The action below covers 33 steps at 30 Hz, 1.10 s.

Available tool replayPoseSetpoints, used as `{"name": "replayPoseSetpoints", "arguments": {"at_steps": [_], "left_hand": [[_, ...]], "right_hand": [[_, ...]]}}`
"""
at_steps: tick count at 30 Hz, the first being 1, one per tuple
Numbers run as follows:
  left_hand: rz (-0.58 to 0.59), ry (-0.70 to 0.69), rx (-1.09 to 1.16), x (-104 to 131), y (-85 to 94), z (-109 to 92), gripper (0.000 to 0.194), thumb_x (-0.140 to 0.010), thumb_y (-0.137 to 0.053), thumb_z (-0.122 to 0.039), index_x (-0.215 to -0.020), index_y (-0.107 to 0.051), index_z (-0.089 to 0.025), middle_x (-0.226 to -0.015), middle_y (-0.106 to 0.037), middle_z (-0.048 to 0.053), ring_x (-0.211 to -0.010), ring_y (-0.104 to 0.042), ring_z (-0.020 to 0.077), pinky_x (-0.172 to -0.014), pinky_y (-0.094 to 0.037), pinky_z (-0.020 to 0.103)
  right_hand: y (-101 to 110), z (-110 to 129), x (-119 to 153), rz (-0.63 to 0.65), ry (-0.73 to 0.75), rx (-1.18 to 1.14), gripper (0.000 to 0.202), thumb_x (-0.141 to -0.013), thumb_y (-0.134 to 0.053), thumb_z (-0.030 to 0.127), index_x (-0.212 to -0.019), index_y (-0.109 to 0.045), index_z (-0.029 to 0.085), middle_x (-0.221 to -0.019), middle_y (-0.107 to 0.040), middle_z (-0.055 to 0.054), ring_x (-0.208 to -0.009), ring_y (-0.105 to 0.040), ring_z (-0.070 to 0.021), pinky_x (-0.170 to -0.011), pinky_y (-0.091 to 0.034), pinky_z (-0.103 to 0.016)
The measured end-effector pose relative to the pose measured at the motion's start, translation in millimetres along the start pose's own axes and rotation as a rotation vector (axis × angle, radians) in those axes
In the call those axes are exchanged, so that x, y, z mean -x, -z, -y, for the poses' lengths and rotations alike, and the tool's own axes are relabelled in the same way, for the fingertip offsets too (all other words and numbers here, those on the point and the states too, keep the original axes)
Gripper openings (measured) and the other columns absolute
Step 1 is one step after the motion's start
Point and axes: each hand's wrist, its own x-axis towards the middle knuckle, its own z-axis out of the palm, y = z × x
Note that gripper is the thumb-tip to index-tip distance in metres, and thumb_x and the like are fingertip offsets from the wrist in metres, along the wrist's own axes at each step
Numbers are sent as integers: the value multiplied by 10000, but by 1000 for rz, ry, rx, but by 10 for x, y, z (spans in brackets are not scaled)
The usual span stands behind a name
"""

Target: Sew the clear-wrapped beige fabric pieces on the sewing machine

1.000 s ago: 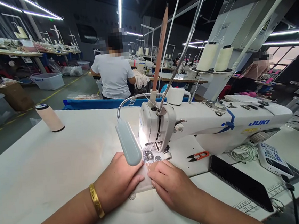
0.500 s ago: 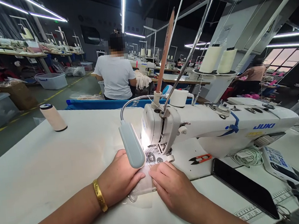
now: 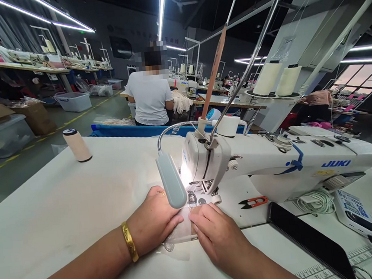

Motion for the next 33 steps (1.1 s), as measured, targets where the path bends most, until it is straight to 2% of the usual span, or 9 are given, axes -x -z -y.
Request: {"name": "replayPoseSetpoints", "arguments": {"at_steps": [3, 6, 9, 13, 16, 23, 28, 33], "left_hand": [[-15, 6, -13, 5, 8, -2, 135, -979, -546, -190, -994, -674, -230, -1138, -759, 71, -1050, -698, 287, -1023, -481, 500], [11, -4, 0, 16, 95, -62, 165, -977, -520, -161, -957, -672, -224, -1098, -760, 61, -970, -689, 262, -953, -480, 458], [47, -52, 62, 46, 160, -136, 167, -965, -524, -168, -871, -653, -219, -1060, -759, 34, -804, -647, 207, -846, -454, 400], [26, -81, 91, 78, 141, -173, 184, -948, -524, -159, -796, -616, -209, -1026, -755, 7, -661, -557, 160, -768, -391, 369], [15, -73, 82, 72, 109, -149, 195, -953, -528, -163, -785, -614, -211, -990, -752, 0, -693, -564, 176, -758, -364, 367], [5, -34, 36, 34, 145, -102, 177, -955, -556, -171, -818, -660, -214, -980, -756, 21, -810, -627, 225, -792, -373, 378], [42, -85, 49, 38, 211, -193, 290, -992, -512, -105, -738, -620, -195, -950, -761, 1, -754, -613, 180, -763, -377, 357], [28, -85, 45, 17, 208, -199, 258, -983, -548, -111, -773, -667, -201, -964, -771, 4, -781, -632, 189, -763, -403, 361]], "right_hand": [[12, -1, -8, -1, -5, 0, 266, -1004, -480, 15, -1103, -637, 206, -910, -622, -44, -804, -527, -224, -696, -463, -320], [26, -7, -4, -14, 1, -23, 275, -1015, -473, 27, -1149, -639, 201, -903, -618, -46, -815, -530, -227, -708, -474, -326], [34, -7, 9, -18, 29, -38, 226, -1028, -476, 52, -1095, -633, 199, -907, -616, -50, -818, -523, -224, -712, -474, -326], [30, 4, 8, -18, 39, -13, 208, -1027, -480, 55, -1002, -631, 196, -877, -598, -47, -795, -504, -218, -677, -451, -316], [24, 4, 0, -19, 33, -3, 207, -1028, -484, 59, -1001, -641, 190, -877, -601, -47, -795, -507, -217, -677, -453, -317], [19, -21, 15, 1, 17, -5, 251, -1039, -511, 82, -1206, -666, 185, -942, -635, -66, -828, -544, -229, -713, -495, -337], [11, -28, 18, 5, 11, -8, 201, -1045, -498, 96, -1085, -674, 185, -897, -609, -63, -812, -545, -229, -703, -504, -334], [4, -29, 20, -5, 13, 4, 190, -1039, -513, 92, -1085, -665, 197, -897, -614, -56, -815, -559, -225, -708, -507, -326]]}}
